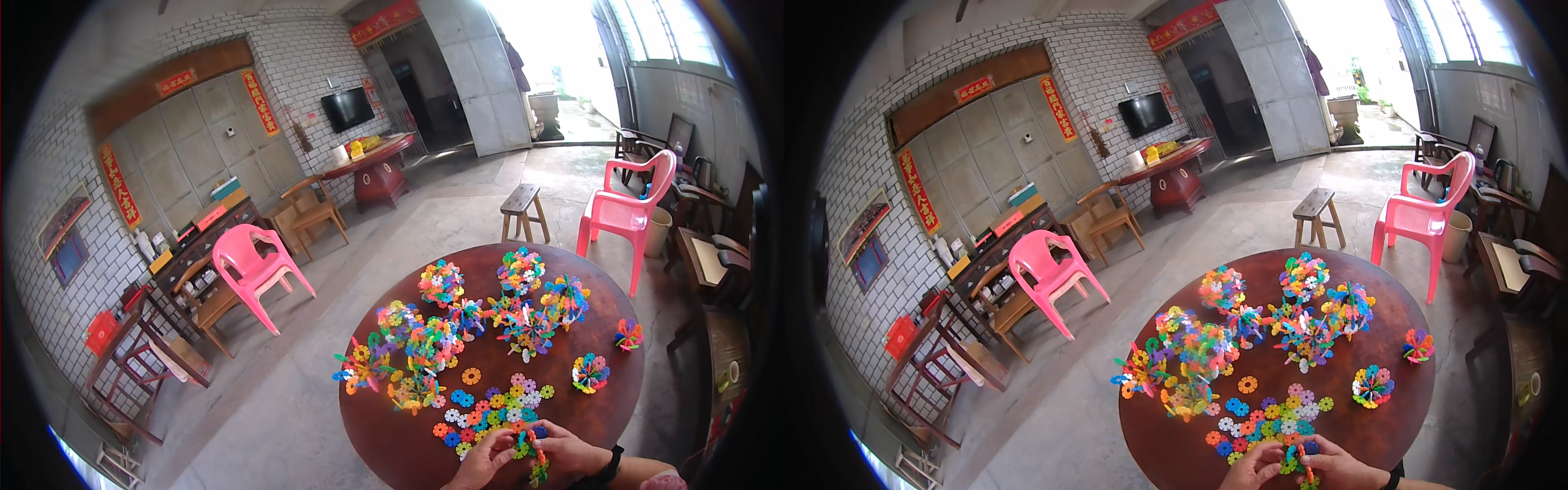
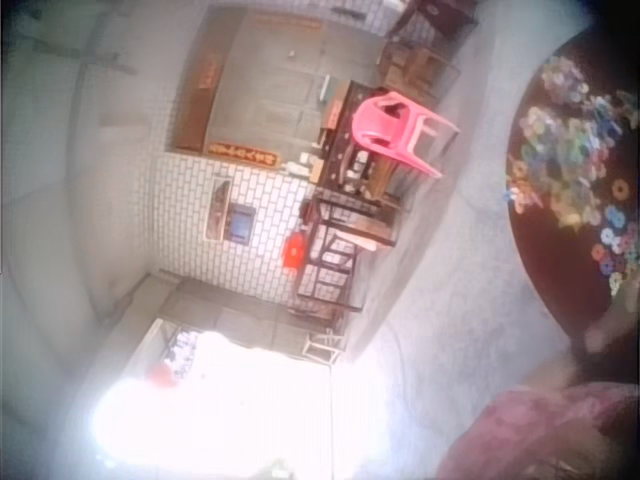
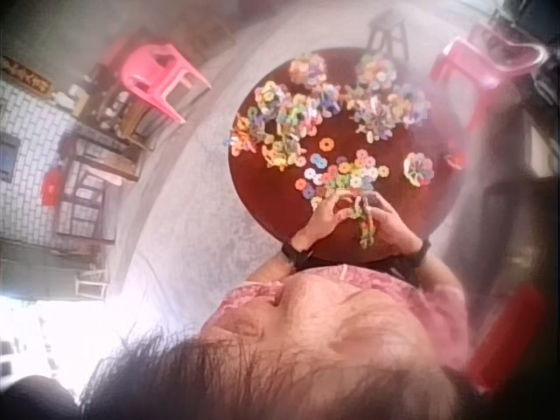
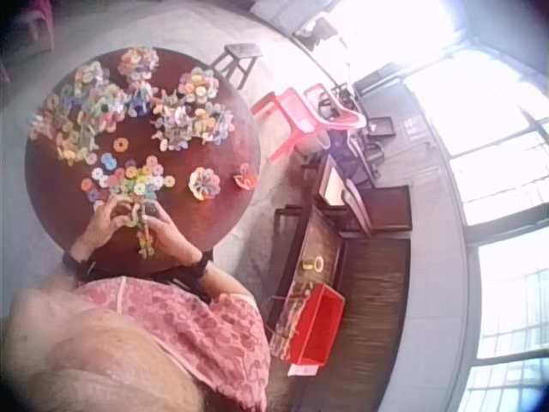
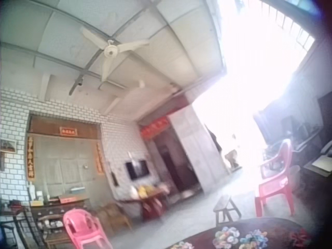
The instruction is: Assembling interlocking plastic gear-shaped toy pieces into 3D structures on a table.
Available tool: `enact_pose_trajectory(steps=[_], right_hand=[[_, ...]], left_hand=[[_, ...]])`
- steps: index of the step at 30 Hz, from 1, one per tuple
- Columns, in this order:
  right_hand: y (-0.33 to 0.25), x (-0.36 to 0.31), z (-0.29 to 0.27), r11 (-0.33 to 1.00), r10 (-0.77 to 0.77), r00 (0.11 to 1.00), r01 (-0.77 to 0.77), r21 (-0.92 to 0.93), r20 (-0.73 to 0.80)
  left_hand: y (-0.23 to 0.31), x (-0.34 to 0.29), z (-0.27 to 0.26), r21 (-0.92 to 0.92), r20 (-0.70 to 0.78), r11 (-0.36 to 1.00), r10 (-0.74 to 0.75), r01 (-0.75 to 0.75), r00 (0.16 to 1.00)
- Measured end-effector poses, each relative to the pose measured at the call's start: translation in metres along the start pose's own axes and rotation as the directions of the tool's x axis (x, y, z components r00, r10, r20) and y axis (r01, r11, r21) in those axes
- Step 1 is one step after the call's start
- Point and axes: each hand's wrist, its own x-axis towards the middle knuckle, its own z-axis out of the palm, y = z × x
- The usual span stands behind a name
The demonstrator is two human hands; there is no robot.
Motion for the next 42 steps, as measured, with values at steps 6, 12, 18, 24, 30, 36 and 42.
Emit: enact_pose_trajectory(steps=[6,12,18,24,30,36,42], right_hand=[[0.023,0.009,-0.014,0.994,0.083,0.994,-0.087,-0.061,-0.070],[0.016,-0.005,0.038,0.999,-0.004,0.969,-0.005,-0.035,-0.248],[0.013,-0.007,0.033,0.994,0.075,0.982,-0.087,-0.061,-0.172],[0.021,-0.001,0.004,0.999,0.023,1.000,-0.022,0.027,-0.015],[0.020,0.004,-0.002,0.994,-0.109,0.991,0.105,-0.041,-0.081],[0.024,0.009,-0.004,0.987,-0.137,0.981,0.123,-0.102,-0.136],[0.016,0.000,0.011,0.987,-0.147,0.984,0.138,-0.088,-0.100]], left_hand=[[0.004,-0.019,0.020,-0.150,0.162,0.938,-0.288,0.312,0.944],[0.001,-0.019,0.018,-0.078,0.214,0.930,-0.336,0.359,0.917],[0.004,-0.013,0.005,-0.042,0.358,0.929,-0.329,0.368,0.874],[0.033,-0.004,-0.002,-0.223,0.415,0.859,-0.343,0.460,0.842],[0.025,-0.012,0.021,-0.147,0.122,0.965,-0.202,0.219,0.972],[0.014,-0.020,0.021,0.200,0.068,0.973,-0.133,0.117,0.989],[0.007,-0.014,0.016,-0.111,0.134,0.992,-0.050,0.066,0.990]])
